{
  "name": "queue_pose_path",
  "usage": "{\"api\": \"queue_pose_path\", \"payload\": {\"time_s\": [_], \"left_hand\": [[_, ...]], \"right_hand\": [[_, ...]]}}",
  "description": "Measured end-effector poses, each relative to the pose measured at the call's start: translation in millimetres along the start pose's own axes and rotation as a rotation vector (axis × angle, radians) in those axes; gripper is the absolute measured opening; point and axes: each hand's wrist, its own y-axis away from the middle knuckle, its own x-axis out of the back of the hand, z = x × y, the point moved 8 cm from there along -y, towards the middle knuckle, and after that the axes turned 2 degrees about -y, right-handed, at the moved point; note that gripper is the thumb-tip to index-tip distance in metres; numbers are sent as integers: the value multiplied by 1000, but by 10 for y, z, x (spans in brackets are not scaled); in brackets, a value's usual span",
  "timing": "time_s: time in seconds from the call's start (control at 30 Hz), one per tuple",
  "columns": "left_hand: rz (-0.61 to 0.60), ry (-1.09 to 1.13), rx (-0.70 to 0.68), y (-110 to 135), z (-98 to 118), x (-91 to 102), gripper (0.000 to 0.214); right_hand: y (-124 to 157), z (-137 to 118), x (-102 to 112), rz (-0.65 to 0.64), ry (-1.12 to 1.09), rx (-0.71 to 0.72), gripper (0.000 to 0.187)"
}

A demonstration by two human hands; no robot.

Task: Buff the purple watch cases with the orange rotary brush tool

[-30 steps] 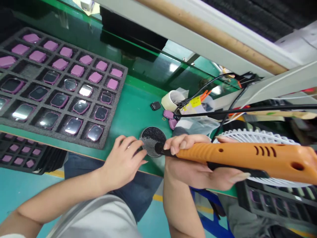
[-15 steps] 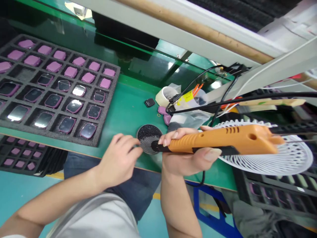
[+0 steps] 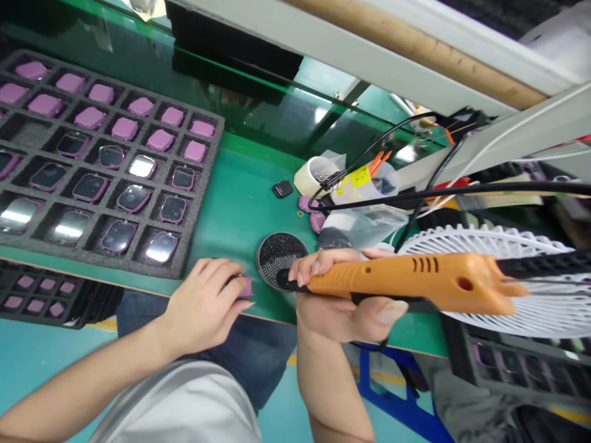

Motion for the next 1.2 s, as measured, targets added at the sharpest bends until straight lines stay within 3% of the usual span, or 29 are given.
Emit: {"api": "queue_pose_path", "payload": {"time_s": [0.3,0.9,1.2], "left_hand": [[30,41,-27,8,18,57,17],[52,-12,-64,14,30,30,22],[26,-48,-97,19,50,1,21]], "right_hand": [[7,-1,19,-6,-26,3,39],[29,13,17,-30,-24,-38,45],[135,-266,-92,-99,24,-101,47]]}}
